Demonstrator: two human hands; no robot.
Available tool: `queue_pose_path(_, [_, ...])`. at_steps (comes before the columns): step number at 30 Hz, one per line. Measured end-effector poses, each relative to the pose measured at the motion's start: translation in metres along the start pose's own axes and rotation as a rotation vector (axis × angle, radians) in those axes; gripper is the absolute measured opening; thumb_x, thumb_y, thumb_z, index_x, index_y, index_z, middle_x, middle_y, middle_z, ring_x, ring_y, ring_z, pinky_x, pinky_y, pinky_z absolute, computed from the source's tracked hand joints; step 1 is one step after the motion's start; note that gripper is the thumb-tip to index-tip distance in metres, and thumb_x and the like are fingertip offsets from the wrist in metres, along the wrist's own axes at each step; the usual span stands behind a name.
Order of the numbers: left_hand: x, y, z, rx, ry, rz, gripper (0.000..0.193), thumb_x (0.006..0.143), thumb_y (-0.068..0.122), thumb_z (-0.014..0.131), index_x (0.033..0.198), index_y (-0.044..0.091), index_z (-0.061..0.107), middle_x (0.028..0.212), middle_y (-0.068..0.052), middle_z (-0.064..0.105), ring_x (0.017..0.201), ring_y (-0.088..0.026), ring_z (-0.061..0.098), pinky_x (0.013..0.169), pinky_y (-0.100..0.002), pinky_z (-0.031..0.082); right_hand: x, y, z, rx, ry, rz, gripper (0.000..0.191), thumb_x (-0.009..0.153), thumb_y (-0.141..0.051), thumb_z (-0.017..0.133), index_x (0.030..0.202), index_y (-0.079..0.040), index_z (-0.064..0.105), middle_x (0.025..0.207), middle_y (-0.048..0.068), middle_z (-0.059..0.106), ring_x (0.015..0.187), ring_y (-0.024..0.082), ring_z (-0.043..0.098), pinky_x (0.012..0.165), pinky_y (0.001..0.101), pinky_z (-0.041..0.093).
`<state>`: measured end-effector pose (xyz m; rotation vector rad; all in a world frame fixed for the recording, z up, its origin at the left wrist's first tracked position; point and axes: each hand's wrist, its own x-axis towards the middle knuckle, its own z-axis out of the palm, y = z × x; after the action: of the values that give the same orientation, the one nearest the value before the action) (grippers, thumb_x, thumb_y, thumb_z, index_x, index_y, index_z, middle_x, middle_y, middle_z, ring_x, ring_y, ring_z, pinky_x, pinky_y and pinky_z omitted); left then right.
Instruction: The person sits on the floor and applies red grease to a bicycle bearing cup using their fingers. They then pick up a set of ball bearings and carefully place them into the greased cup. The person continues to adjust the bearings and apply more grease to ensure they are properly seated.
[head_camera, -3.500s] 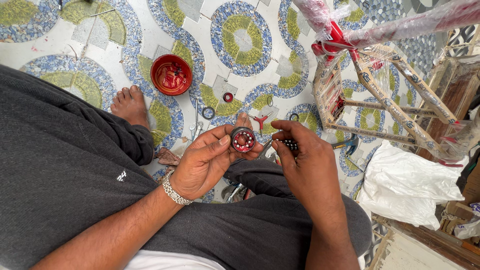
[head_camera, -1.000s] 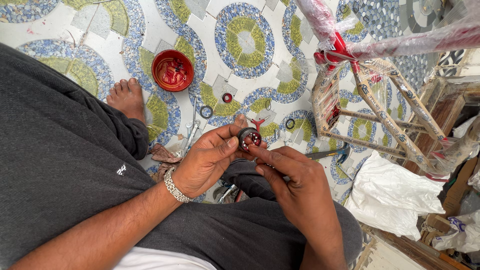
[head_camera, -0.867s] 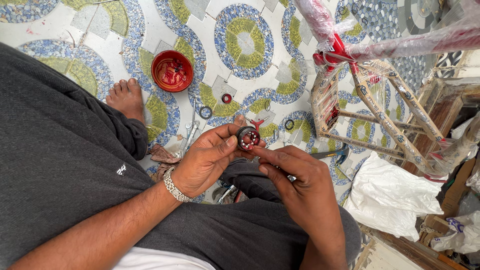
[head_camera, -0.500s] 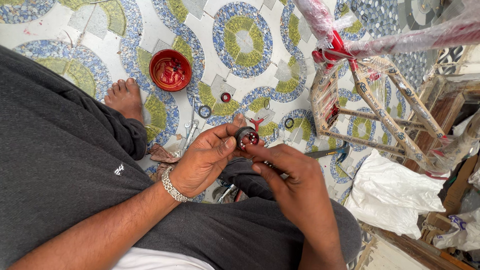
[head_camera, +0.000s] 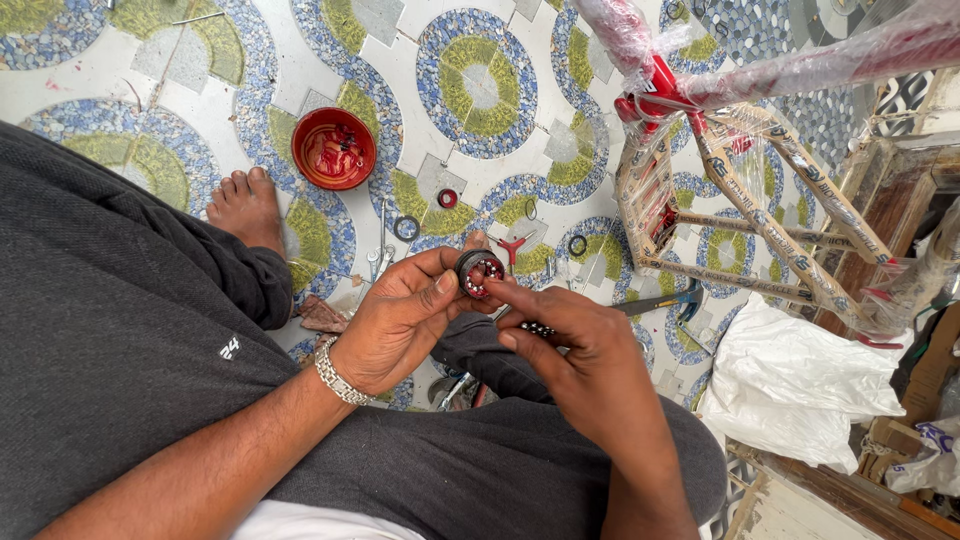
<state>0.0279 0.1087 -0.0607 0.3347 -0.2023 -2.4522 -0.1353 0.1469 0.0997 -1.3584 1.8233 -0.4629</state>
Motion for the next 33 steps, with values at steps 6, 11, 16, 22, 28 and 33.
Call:
queue_pose_path(6, [0.0, -0.002, 0.001, 0.047, -0.008, 0.016, 0.035, 0.102, 0.023, 0.065, 0.128, 0.0, 0.061, 0.124, -0.009, 0.068, 0.121, -0.019, 0.063, 0.109, -0.042, 0.049, -0.006, 0.005, -0.004, -0.036, -0.018, 0.05, 0.048, 0.082, -0.005, 0.078, 0.128, -0.02, 0.073, 0.087, 0.005, 0.078, 0.08, 0.01, 0.075, 0.07, 0.0264, 0.058])
queue_pose_path(11, [0.003, 0.007, 0.004, 0.009, 0.004, 0.008, 0.037, 0.103, 0.023, 0.065, 0.128, -0.003, 0.058, 0.122, -0.018, 0.071, 0.116, -0.026, 0.068, 0.105, -0.043, 0.052, -0.008, 0.022, -0.012, 0.138, 0.028, 0.059, 0.034, 0.086, -0.001, 0.078, 0.12, -0.009, 0.077, 0.092, 0.006, 0.078, 0.083, 0.012, 0.071, 0.074, 0.0258, 0.056])
queue_pose_path(16, [0.003, 0.012, 0.004, 0.042, 0.01, 0.047, 0.039, 0.101, 0.023, 0.066, 0.13, -0.001, 0.055, 0.121, -0.017, 0.07, 0.113, -0.026, 0.069, 0.104, -0.043, 0.053, -0.008, 0.034, -0.016, 0.404, 0.037, 0.115, 0.025, 0.086, 0.003, 0.076, 0.111, -0.001, 0.077, 0.098, 0.008, 0.076, 0.091, 0.013, 0.07, 0.079, 0.0258, 0.058])
queue_pose_path(22, [0.03, 0.032, -0.02, 0.379, 0.127, 0.062, 0.024, 0.103, 0.018, 0.063, 0.119, 0.006, 0.05, 0.115, -0.014, 0.071, 0.107, -0.023, 0.07, 0.1, -0.041, 0.056, -0.029, 0.036, -0.049, 0.501, 0.337, 0.132, 0.03, 0.086, 0.008, 0.073, 0.116, 0.002, 0.072, 0.102, 0.015, 0.076, 0.093, 0.017, 0.074, 0.081, 0.0308, 0.063])
queue_pose_path(28, [0.088, 0.05, -0.045, 0.939, 0.352, -0.193, 0.007, 0.103, 0.016, 0.056, 0.108, 0.011, 0.057, 0.092, -0.015, 0.068, 0.079, -0.023, 0.065, 0.074, -0.041, 0.055, -0.048, 0.034, -0.066, 0.689, 0.482, -0.022, 0.027, 0.097, 0.012, 0.07, 0.123, 0.005, 0.067, 0.107, 0.018, 0.074, 0.098, 0.02, 0.074, 0.087, 0.0321, 0.063])
queue_pose_path(33, [0.114, 0.034, -0.054, 1.917, 0.249, -0.45, 0.021, 0.091, 0.026, 0.064, 0.109, 0.016, 0.063, 0.098, -0.018, 0.073, 0.089, -0.033, 0.068, 0.083, -0.048, 0.055, -0.028, 0.031, -0.045, 0.555, 0.311, 0.191, 0.02, 0.088, 0.006, 0.076, 0.107, 0.001, 0.074, 0.098, 0.013, 0.076, 0.086, 0.018, 0.072, 0.077, 0.0325, 0.061])
